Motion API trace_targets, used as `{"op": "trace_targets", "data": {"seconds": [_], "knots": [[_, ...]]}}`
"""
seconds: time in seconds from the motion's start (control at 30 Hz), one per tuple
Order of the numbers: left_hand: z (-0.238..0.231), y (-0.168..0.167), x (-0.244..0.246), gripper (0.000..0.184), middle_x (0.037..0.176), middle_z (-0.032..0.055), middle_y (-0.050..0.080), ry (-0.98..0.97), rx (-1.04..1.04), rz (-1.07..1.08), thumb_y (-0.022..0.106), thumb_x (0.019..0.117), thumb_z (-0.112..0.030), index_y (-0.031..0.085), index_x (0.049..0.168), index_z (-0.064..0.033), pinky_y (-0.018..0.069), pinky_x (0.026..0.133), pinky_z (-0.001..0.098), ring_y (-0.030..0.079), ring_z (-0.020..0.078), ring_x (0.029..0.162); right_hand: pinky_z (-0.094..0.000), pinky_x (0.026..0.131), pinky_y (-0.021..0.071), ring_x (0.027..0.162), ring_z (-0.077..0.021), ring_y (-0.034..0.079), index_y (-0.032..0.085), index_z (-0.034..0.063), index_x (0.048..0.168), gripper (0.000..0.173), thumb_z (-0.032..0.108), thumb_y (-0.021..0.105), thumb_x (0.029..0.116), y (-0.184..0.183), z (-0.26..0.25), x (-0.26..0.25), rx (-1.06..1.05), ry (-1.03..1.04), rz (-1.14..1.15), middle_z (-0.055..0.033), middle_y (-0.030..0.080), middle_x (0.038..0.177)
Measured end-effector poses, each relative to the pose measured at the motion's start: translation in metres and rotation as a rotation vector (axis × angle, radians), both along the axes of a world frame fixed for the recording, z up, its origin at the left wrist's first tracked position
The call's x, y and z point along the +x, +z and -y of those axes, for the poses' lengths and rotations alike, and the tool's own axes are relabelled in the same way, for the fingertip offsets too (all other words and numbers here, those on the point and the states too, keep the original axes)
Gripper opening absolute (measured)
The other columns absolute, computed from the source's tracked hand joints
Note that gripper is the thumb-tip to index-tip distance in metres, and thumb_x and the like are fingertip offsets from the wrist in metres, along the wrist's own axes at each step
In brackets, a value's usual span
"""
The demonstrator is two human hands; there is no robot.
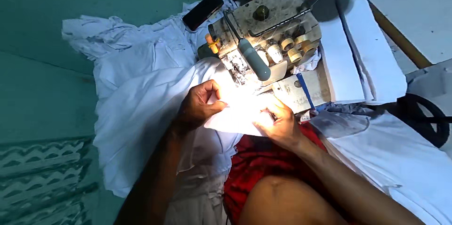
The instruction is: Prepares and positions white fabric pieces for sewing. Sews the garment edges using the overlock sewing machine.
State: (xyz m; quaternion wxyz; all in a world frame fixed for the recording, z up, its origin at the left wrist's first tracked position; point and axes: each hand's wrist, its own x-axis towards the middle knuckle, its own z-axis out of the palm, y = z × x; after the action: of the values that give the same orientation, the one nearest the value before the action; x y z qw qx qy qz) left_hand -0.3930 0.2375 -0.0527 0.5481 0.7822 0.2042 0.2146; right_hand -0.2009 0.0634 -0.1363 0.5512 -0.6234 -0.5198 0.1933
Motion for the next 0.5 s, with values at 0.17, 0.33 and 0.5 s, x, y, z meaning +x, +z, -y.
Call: {"op": "trace_targets", "data": {"seconds": [0.17,0.33,0.5], "knots": [[-0.014,0.007,-0.006,0.005,0.099,-0.0013,0.074,0.023,0.289,-0.201,0.076,0.0877,-0.014,0.077,0.089,-0.0097,0.0605,0.078,0.0241,0.071,0.0072,0.091,-0.0165,0.060,0.0469,0.067,-0.0008,0.055,0.071,0.0053,0.081,0.011,0.013,0.071,0.0895,-0.017,-0.004,0.002,0.016,-0.076,-0.144,0.0007,0.064,0.079],[-0.017,0.001,-0.003,0.004,0.094,-0.0036,0.076,0.227,0.357,-0.284,0.074,0.0916,-0.014,0.078,0.090,-0.0118,0.0599,0.072,0.0234,0.070,0.0030,0.081,-0.0278,0.070,0.0538,0.074,-0.0084,0.063,0.073,0.0072,0.081,0.013,0.015,0.067,0.0887,-0.038,-0.009,0.002,-0.053,-0.245,-0.012,-0.0011,0.069,0.079],[-0.005,0.009,0.008,0.012,0.085,-0.0003,0.074,0.369,0.382,-0.414,0.076,0.0929,-0.016,0.076,0.105,-0.0130,0.0557,0.060,0.0258,0.066,0.0061,0.066,-0.0137,0.056,0.0448,0.060,0.0032,0.054,0.068,0.0048,0.083,0.007,0.011,0.068,0.0856,-0.018,0.003,-0.001,-0.069,-0.177,-0.104,0.0031,0.062,0.068]]}}
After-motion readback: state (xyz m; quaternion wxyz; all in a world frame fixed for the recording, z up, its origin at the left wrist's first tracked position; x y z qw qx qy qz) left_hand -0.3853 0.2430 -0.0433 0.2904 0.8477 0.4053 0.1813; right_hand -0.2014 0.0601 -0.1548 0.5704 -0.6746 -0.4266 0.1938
